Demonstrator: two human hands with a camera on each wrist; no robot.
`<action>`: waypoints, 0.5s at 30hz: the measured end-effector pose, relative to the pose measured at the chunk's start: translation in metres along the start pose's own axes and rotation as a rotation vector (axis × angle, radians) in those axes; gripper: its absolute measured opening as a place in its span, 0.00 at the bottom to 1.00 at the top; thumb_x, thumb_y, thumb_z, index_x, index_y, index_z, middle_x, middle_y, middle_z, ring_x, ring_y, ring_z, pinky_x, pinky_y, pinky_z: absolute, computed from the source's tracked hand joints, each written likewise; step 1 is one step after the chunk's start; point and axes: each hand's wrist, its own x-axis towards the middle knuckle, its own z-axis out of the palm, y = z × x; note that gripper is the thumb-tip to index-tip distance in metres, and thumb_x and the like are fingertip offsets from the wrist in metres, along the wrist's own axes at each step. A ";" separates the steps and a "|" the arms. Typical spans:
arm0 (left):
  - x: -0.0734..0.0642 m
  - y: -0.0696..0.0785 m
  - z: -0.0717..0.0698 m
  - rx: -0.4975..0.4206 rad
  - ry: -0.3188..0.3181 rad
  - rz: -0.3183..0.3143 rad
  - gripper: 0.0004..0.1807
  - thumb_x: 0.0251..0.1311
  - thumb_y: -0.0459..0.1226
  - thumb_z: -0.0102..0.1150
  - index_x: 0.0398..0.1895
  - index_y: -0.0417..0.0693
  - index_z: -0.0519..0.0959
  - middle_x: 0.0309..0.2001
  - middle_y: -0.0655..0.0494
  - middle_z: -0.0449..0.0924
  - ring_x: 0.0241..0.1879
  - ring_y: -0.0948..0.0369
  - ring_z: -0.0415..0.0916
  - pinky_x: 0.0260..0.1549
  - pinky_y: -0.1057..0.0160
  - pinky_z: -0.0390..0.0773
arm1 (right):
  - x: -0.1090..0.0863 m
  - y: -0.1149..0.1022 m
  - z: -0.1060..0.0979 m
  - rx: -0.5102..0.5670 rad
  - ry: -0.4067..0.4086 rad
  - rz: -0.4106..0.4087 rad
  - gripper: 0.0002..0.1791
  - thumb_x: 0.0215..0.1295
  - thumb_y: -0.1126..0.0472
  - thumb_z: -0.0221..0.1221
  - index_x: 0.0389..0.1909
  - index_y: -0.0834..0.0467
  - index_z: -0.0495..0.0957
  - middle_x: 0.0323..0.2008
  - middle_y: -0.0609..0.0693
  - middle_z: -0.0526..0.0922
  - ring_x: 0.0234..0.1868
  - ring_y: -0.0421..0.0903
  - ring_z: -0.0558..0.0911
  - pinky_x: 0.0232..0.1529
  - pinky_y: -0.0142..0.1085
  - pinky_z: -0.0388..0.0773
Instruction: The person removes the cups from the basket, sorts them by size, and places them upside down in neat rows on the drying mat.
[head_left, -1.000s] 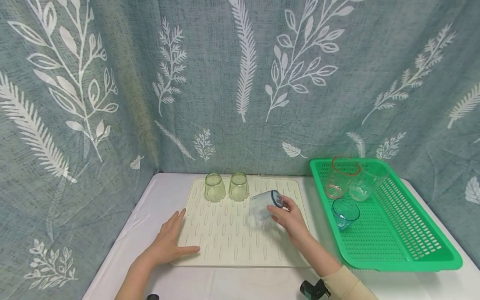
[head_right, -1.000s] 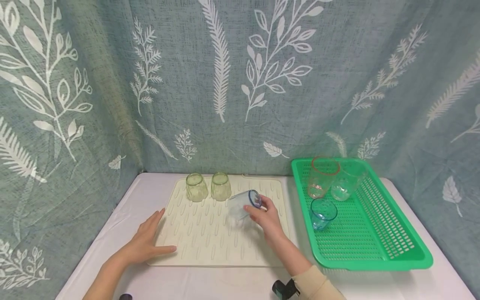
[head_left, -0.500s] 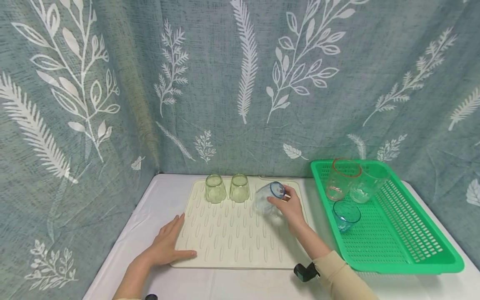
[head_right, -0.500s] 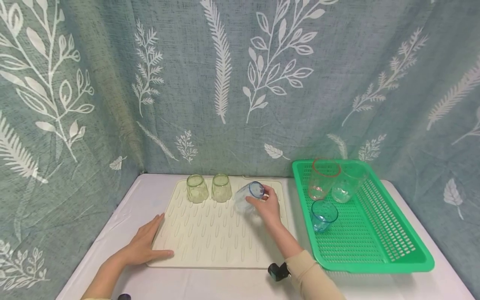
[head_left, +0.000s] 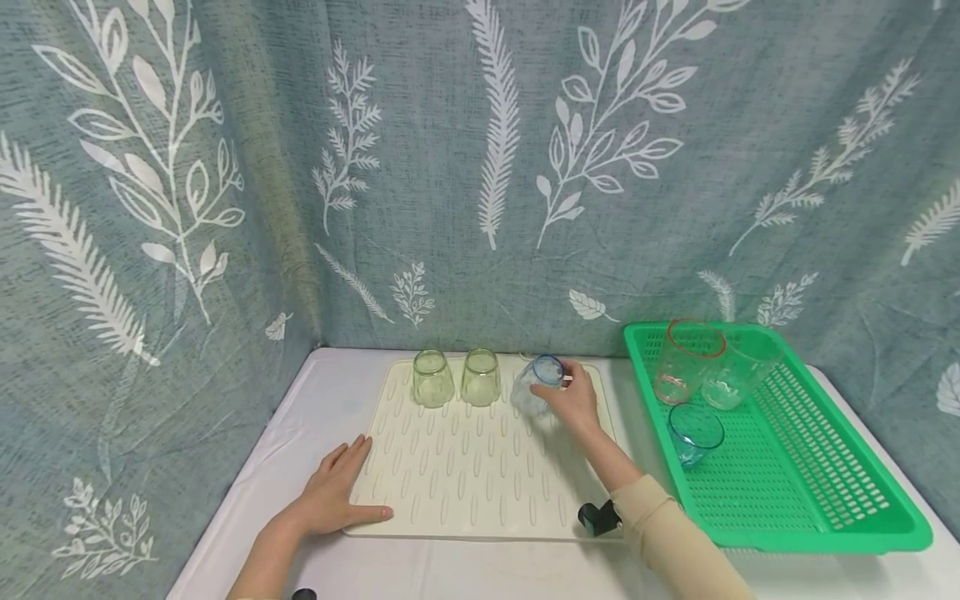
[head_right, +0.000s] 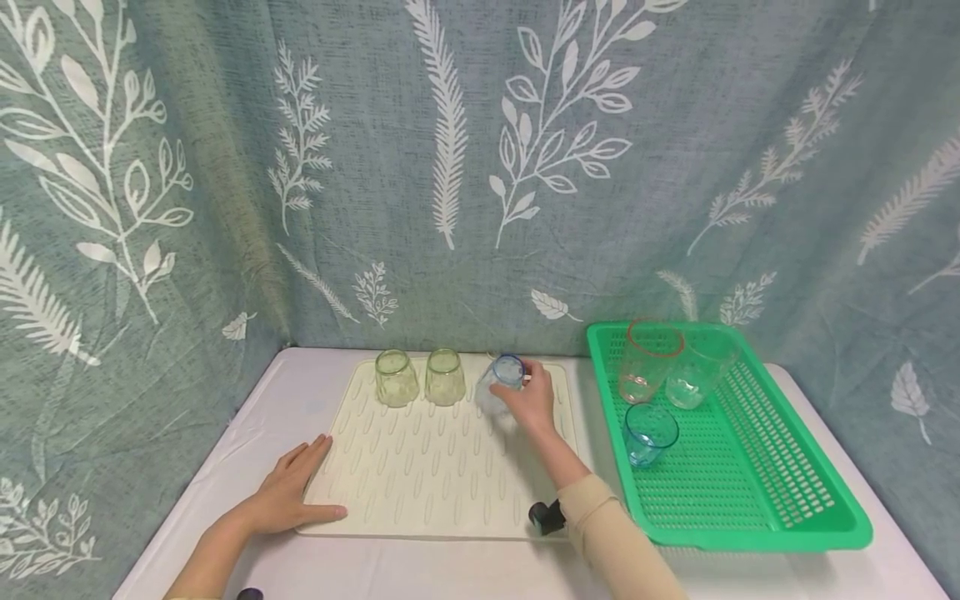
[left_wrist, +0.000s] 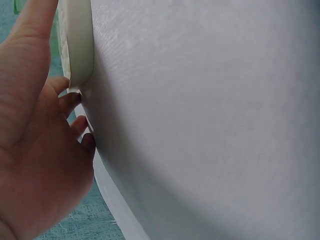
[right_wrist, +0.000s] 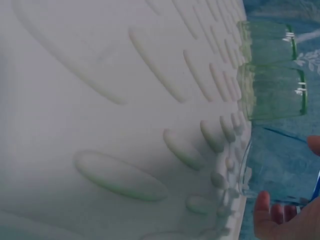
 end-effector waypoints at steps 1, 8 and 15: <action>0.000 0.000 0.000 0.005 0.001 0.000 0.66 0.43 0.60 0.72 0.74 0.29 0.48 0.73 0.29 0.47 0.70 0.31 0.41 0.62 0.28 0.48 | 0.002 0.000 0.001 -0.016 0.003 -0.013 0.35 0.55 0.60 0.70 0.62 0.64 0.68 0.55 0.62 0.71 0.53 0.58 0.72 0.48 0.49 0.73; 0.001 0.000 0.000 0.006 -0.007 -0.009 0.67 0.43 0.60 0.73 0.74 0.29 0.47 0.73 0.29 0.47 0.70 0.32 0.42 0.62 0.28 0.48 | 0.011 -0.001 0.005 -0.073 -0.016 -0.059 0.35 0.55 0.61 0.70 0.63 0.64 0.69 0.55 0.61 0.73 0.54 0.59 0.73 0.51 0.50 0.74; 0.001 -0.001 0.000 0.032 -0.005 -0.005 0.65 0.42 0.61 0.73 0.74 0.30 0.51 0.73 0.30 0.49 0.69 0.31 0.44 0.60 0.27 0.51 | 0.018 -0.006 0.009 -0.109 -0.064 -0.093 0.37 0.54 0.61 0.71 0.64 0.66 0.67 0.56 0.63 0.71 0.54 0.60 0.73 0.50 0.50 0.74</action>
